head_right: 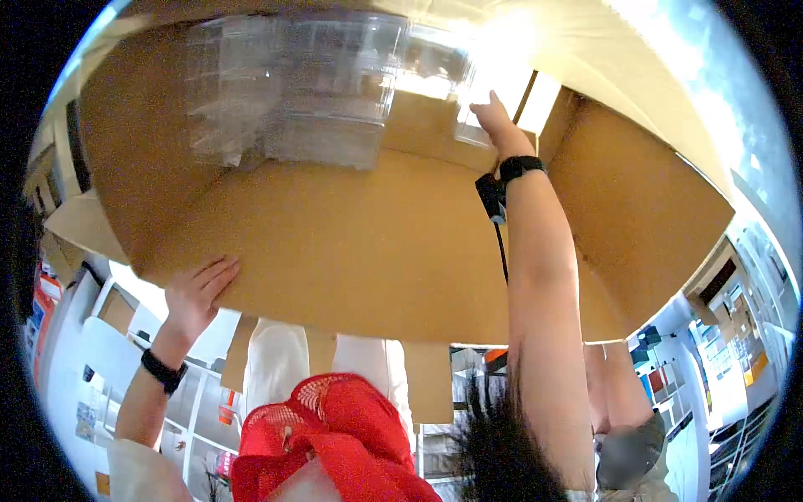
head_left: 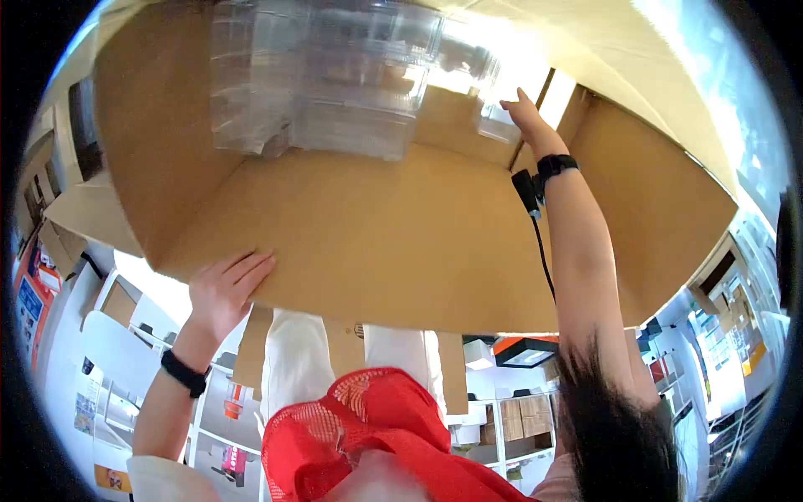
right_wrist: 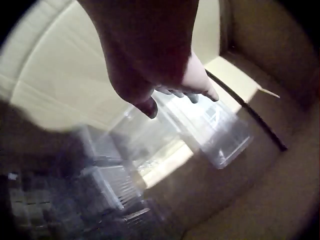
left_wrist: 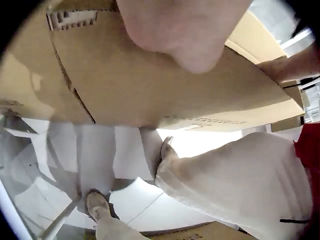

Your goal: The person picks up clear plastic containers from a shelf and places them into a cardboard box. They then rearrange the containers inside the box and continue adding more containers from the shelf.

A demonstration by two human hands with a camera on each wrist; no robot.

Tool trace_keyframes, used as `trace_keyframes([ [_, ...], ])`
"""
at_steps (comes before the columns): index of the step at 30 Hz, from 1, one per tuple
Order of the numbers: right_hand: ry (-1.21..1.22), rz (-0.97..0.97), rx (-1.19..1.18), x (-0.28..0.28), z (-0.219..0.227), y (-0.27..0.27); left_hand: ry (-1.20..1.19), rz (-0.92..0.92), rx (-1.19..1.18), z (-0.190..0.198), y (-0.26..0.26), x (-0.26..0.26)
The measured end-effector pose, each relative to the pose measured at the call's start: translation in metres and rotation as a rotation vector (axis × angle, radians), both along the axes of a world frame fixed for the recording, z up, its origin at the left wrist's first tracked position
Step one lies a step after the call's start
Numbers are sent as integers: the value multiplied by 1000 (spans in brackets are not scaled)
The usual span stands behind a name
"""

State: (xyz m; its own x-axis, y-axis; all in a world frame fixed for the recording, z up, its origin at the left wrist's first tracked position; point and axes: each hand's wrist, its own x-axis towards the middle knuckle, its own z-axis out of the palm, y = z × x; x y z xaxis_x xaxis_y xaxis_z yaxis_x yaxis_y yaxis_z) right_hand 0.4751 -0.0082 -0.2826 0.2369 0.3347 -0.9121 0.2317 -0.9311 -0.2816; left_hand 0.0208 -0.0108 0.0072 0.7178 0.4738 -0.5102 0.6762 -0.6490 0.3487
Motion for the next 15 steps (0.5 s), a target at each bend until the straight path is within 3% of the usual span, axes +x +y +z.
trace_keyframes([
  [2, -33, 203, 105, 0, 23, 9, -9, 16, -2, 2, -1, 0],
  [6, 15, 386, 119, -25, 139, 33, -52, 63, 21, -9, -18, -18],
  [9, 231, 251, 300, -40, 186, 23, -5, 106, -67, -3, -11, -8],
  [13, 174, 109, 475, -119, 285, -19, -106, 231, -268, -9, -6, -16],
  [14, 205, 99, 584, -139, 304, -37, -121, 211, -334, -5, 4, -20],
  [15, 79, 280, 537, -155, 340, -46, -133, 184, -410, 0, 11, -23],
])
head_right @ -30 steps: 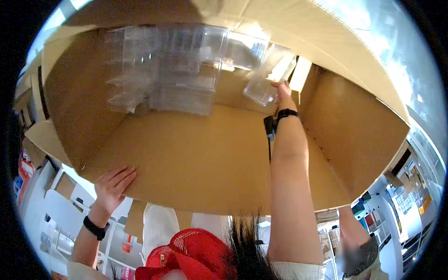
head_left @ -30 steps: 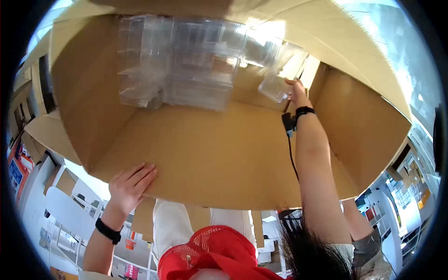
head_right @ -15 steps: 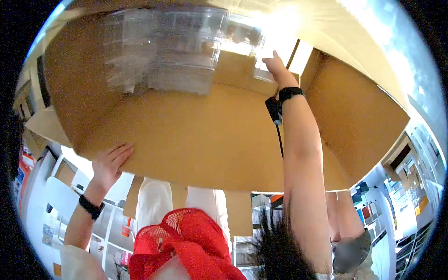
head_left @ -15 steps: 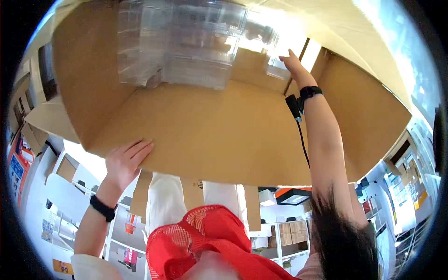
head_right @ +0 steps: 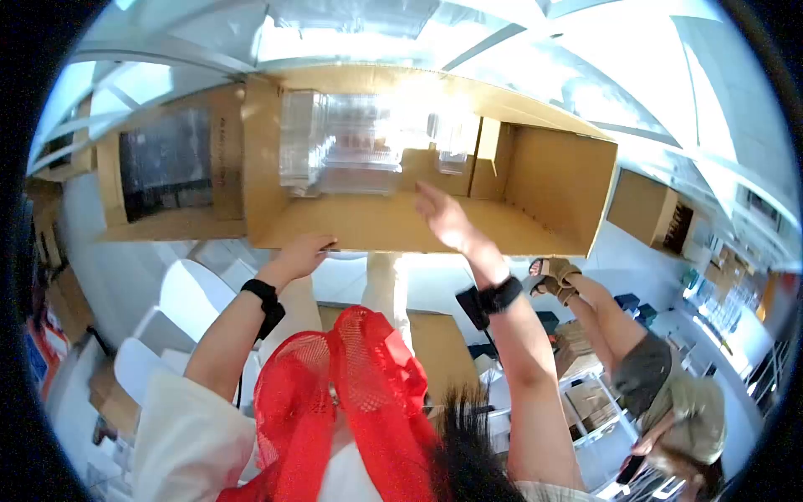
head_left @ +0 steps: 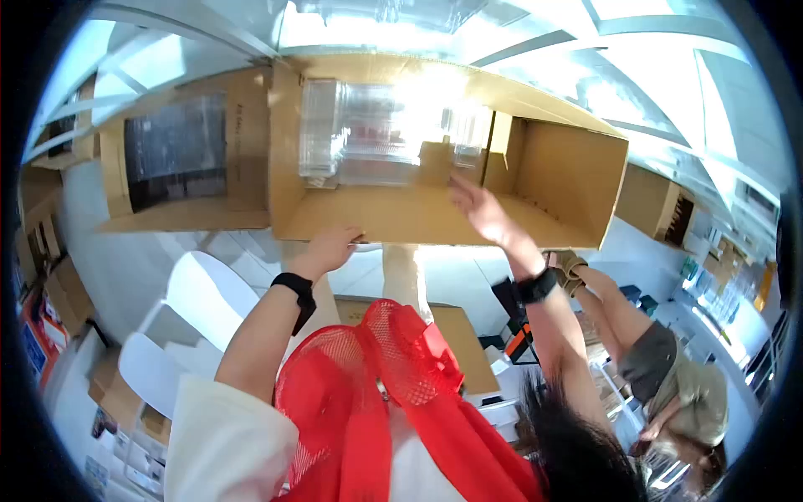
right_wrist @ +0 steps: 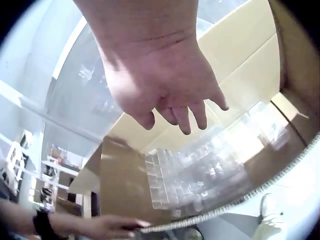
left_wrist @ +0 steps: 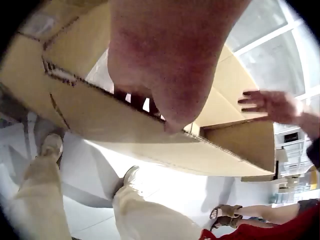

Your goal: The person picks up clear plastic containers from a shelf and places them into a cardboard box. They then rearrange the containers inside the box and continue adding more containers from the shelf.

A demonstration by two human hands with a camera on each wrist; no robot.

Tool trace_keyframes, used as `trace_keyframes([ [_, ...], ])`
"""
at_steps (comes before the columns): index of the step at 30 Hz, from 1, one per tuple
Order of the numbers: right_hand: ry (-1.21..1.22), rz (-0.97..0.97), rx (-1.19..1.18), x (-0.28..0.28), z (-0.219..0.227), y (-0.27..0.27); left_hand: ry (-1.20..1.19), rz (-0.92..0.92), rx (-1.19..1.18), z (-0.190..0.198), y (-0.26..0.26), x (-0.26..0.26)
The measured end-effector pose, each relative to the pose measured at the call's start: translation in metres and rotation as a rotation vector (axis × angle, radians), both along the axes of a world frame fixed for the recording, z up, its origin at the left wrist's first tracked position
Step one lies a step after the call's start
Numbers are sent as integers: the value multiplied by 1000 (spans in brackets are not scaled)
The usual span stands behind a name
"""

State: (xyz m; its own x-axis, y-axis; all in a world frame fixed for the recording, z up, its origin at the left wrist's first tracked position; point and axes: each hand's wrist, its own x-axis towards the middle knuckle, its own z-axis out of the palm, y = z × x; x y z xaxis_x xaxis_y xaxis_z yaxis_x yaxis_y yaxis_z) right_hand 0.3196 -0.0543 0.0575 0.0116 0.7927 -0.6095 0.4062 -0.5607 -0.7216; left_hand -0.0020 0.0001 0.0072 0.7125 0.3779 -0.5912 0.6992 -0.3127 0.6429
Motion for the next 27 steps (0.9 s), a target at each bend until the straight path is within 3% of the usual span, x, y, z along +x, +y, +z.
trace_keyframes([
  [1, -175, 133, -32, -15, 39, -9, -24, -32, -76, 12, 10, -4],
  [2, -211, 81, -22, -25, 49, -35, 44, -70, -98, 35, 27, -9],
  [4, -340, -52, -120, -45, 58, -104, -77, -88, 10, 68, 57, -50],
  [5, -427, -130, -222, -59, 70, -134, -136, -91, 62, 85, 73, -76],
  [7, -511, -256, -521, -89, 92, -180, -150, 107, -25, 137, 110, -132],
  [9, -552, -325, -503, -126, 78, -257, -24, 99, 96, 147, 141, -218],
  [11, -670, 271, -510, -170, 53, -338, 188, 49, 272, 180, 162, -298],
  [12, -363, -122, -603, -197, 66, -351, 178, 37, 308, 178, 171, -348],
  [13, -22, -674, -675, -225, 75, -361, 173, 23, 342, 176, 176, -394],
  [14, 163, -980, -711, -252, 80, -371, 276, 51, 311, 182, 180, -427],
  [15, 262, -1101, -726, -278, 82, -379, 382, 81, 280, 190, 179, -453],
  [18, 320, -1185, -755, -337, 85, -384, 439, 241, 203, 202, 158, -504],
  [21, 342, -1188, -743, -365, 80, -377, 366, 358, 75, 214, 127, -506],
  [24, 354, -1200, -716, -375, 77, -366, 275, 306, 109, 221, 100, -500],
  [27, 358, -1219, -695, -375, 74, -351, 412, 391, -69, 220, 91, -499],
])
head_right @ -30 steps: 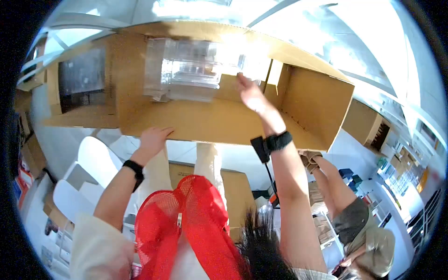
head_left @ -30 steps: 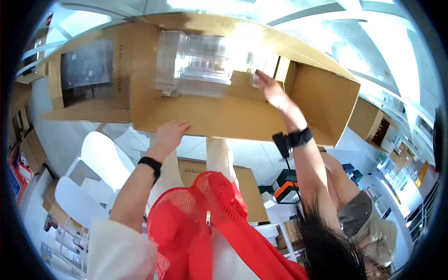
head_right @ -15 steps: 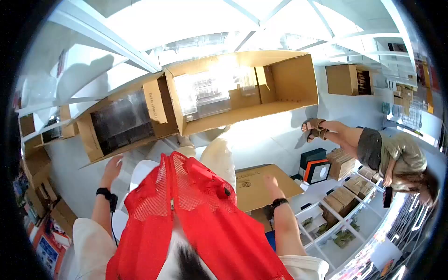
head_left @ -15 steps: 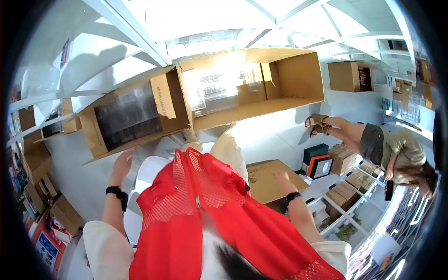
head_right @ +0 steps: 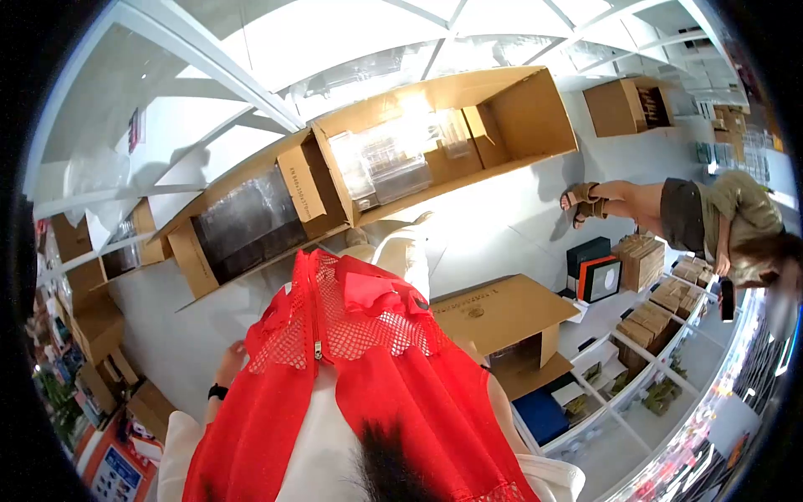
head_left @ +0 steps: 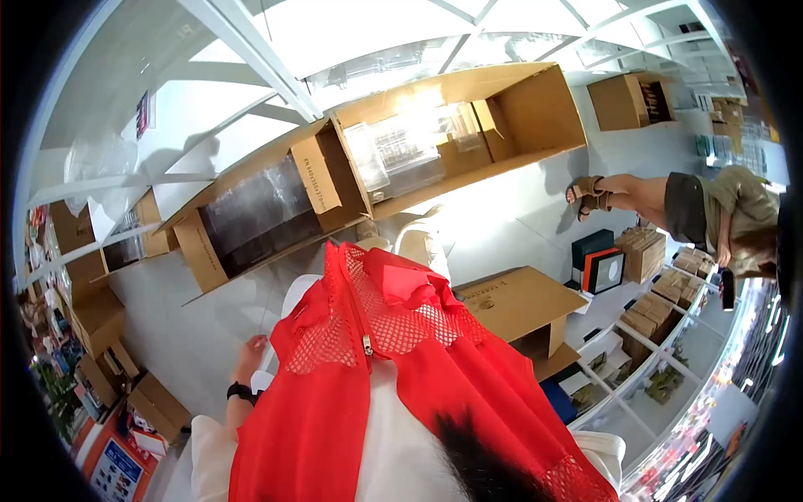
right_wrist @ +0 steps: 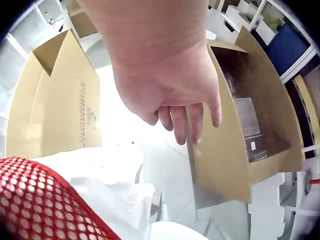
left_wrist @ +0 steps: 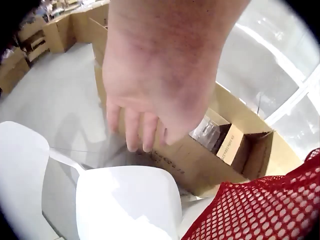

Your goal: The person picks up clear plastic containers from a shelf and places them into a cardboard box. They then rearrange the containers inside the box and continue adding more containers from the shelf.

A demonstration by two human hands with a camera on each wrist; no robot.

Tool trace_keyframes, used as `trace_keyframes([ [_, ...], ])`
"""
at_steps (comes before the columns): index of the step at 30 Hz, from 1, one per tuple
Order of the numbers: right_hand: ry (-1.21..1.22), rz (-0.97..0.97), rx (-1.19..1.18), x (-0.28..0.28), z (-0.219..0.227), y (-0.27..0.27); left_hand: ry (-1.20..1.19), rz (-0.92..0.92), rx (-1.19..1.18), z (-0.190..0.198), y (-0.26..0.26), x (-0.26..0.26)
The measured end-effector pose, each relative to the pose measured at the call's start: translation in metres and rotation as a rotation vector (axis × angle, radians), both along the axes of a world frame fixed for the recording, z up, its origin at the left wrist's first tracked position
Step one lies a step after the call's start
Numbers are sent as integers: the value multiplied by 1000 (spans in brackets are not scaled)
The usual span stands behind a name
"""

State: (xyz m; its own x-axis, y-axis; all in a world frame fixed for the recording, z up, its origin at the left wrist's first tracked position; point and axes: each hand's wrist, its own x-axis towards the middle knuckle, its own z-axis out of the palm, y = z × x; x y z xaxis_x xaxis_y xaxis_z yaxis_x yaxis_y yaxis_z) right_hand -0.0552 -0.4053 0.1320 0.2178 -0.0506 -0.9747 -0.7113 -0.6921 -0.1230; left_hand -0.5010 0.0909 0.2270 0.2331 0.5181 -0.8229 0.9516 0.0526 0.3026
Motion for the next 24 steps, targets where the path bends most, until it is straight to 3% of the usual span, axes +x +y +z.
trace_keyframes([
  [1, 0, -6, 2, 1, -1, 4, 71, 33, -49, -2, 1, 3],
  [4, 6, -29, 1, 3, -1, 17, -39, -6, -35, -14, 8, -12],
  [7, 28, -64, 0, 12, 1, 31, 25, -63, 128, -29, 26, -6],
  [9, 41, -145, 32, 15, -12, 26, -115, -37, 134, -37, 39, 0],
  [12, -1, -96, -12, 18, -3, 40, -210, -54, 155, -15, 45, 46],
  [15, 43, -161, 104, 10, -50, 7, -209, -117, 159, -4, 34, 70],
  [18, -24, -90, 41, 11, -8, 37, -177, -106, 96, -20, 28, 60],
  [21, -65, -143, 92, 5, -14, 26, -134, -80, 7, -47, 20, 38],
  [24, 26, -252, 124, 1, -44, 3, -32, -114, 8, -14, 10, 54],
])
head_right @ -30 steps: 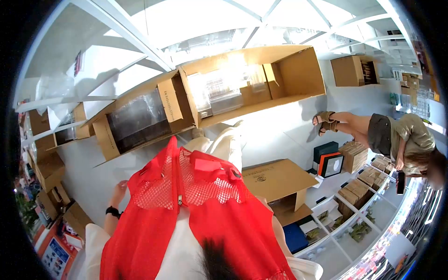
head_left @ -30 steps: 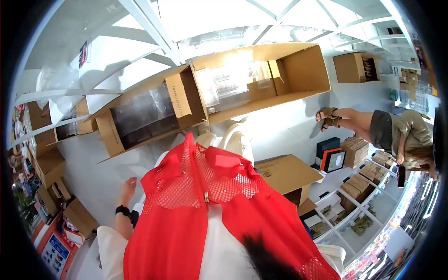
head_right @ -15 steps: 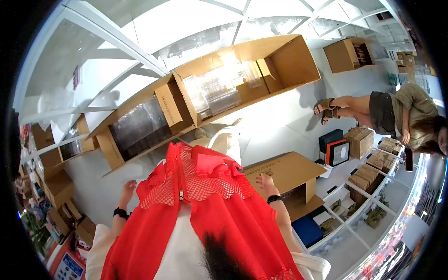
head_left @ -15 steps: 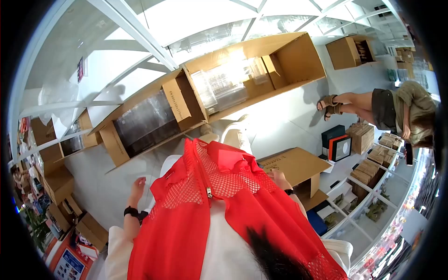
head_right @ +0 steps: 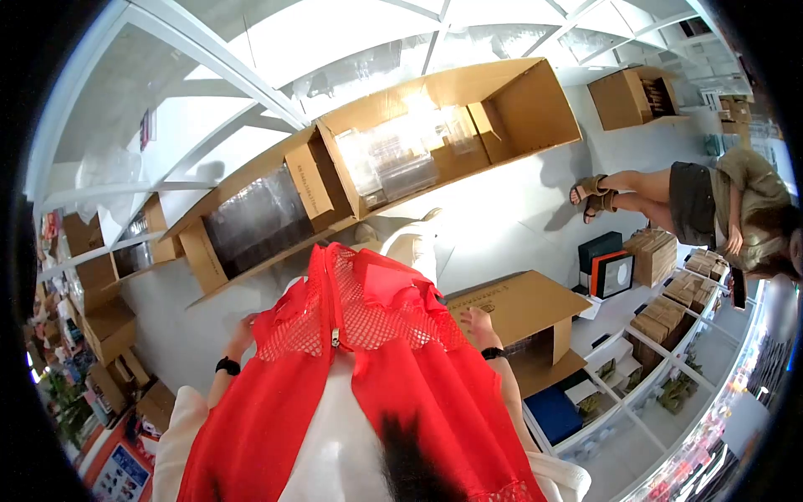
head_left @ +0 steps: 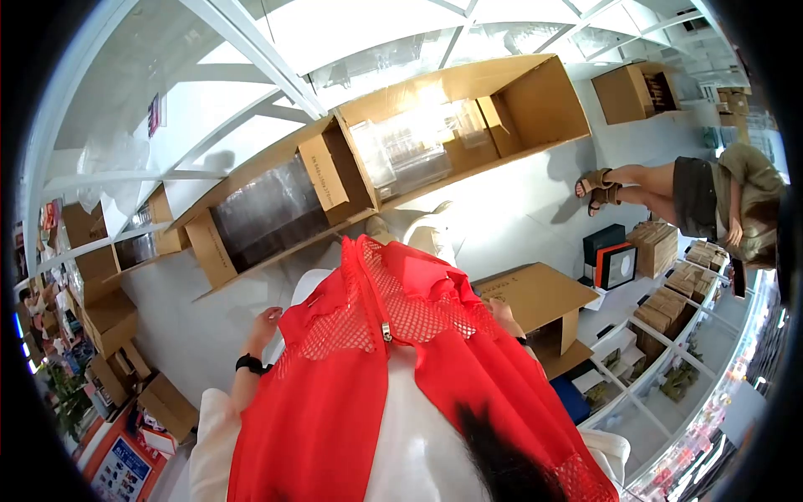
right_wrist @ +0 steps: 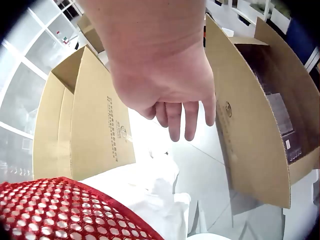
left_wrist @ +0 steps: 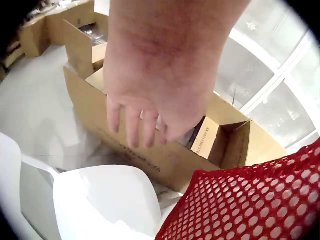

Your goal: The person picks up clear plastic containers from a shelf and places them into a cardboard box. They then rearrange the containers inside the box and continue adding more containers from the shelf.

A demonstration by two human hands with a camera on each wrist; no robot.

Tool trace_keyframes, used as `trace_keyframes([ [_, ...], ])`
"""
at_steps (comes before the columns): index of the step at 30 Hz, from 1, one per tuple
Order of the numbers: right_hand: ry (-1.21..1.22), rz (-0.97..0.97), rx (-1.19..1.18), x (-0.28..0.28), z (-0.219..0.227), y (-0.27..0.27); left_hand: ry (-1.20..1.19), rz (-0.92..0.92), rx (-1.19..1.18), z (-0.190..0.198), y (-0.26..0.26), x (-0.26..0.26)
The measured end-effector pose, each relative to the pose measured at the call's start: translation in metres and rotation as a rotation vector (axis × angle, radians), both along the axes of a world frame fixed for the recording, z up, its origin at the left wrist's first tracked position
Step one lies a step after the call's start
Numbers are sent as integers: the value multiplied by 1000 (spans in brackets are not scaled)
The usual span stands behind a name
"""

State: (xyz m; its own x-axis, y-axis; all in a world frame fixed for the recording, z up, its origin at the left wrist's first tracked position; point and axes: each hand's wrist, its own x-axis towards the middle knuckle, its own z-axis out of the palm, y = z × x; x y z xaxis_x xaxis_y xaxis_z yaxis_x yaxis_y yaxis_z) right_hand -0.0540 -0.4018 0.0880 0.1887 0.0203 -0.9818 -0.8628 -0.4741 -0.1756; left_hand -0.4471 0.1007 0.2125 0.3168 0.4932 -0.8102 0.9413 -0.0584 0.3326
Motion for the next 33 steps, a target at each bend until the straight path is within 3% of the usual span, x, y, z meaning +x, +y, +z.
trace_keyframes([
  [1, -20, 22, -3, -2, 0, 0, 38, -18, 21, 12, -2, 10],
  [5, -87, 194, -20, 1, 1, 6, -12, 33, 6, 0, -5, -5],
  [17, -102, 285, -43, 23, 9, 20, -188, 166, -9, -57, -12, -35],
  [19, -103, 294, -48, 25, 9, 20, -206, 207, -47, -43, -14, -27],
  [22, -108, 305, -53, 28, 8, 20, -134, 76, 2, -19, -16, -13],
  [30, -120, 341, -65, 20, 1, 4, -167, 96, 20, -27, -28, -21],
  [33, -166, 460, -68, 25, -8, -10, -166, 68, 45, -31, -29, -24],
])
